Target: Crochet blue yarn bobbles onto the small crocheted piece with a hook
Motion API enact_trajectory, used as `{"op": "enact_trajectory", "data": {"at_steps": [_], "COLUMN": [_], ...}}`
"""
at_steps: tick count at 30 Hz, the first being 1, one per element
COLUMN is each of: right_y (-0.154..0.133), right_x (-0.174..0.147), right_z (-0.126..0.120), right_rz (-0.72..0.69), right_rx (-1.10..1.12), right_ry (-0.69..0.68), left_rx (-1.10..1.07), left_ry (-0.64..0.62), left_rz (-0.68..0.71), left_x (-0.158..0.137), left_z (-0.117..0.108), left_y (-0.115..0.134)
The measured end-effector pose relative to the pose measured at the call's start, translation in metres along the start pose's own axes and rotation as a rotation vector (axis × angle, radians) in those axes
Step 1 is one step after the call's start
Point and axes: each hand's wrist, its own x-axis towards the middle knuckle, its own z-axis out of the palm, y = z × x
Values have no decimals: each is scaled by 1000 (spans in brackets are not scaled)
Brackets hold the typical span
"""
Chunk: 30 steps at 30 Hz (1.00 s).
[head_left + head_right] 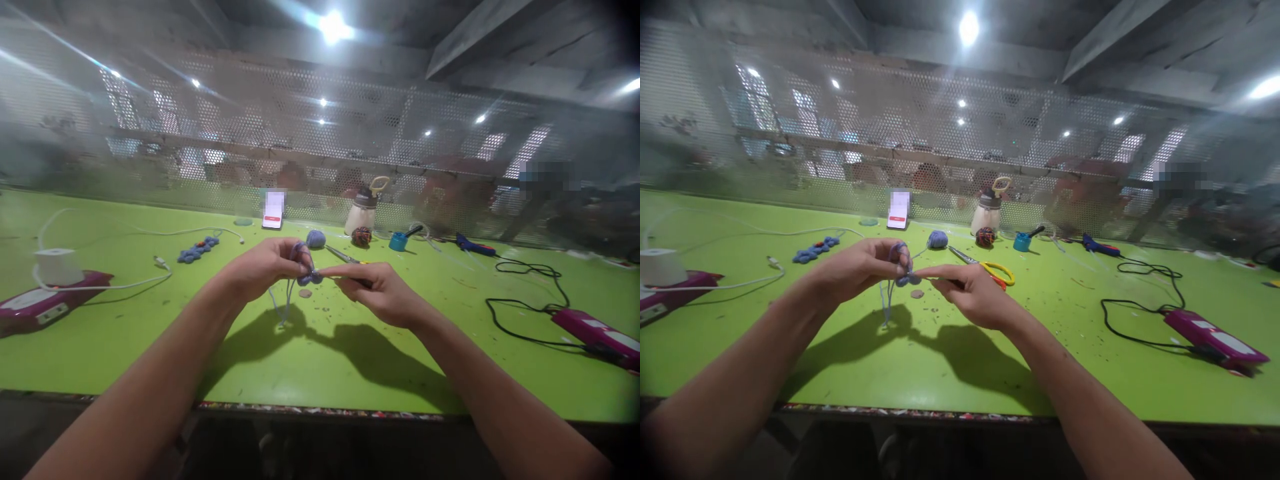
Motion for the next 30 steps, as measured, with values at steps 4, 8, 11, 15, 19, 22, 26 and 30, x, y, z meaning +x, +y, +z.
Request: {"op": "enact_trajectory", "data": {"at_steps": [4, 8, 11, 15, 19, 22, 26, 30], "right_y": [7, 7, 6, 6, 5, 4, 2, 2], "right_x": [2, 3, 3, 3, 2, 3, 3, 2], "right_z": [3, 4, 4, 3, 3, 4, 5, 5], "right_rz": [82, 139, 155, 154, 157, 158, 136, 96], "right_rx": [277, 395, 433, 455, 435, 412, 369, 322], "right_ry": [47, 157, 197, 197, 195, 192, 197, 194], "left_rx": [-44, -66, -94, -129, -204, -221, -161, -95], "left_ry": [-23, -42, -45, -44, -14, 25, 58, 75], "left_rz": [11, 54, 90, 95, 62, 41, 44, 33], "left_x": [-2, -4, -6, -7, -7, -7, -6, -5], "left_z": [7, 13, 15, 15, 12, 11, 14, 16], "left_y": [1, 5, 8, 9, 8, 8, 9, 6]}}
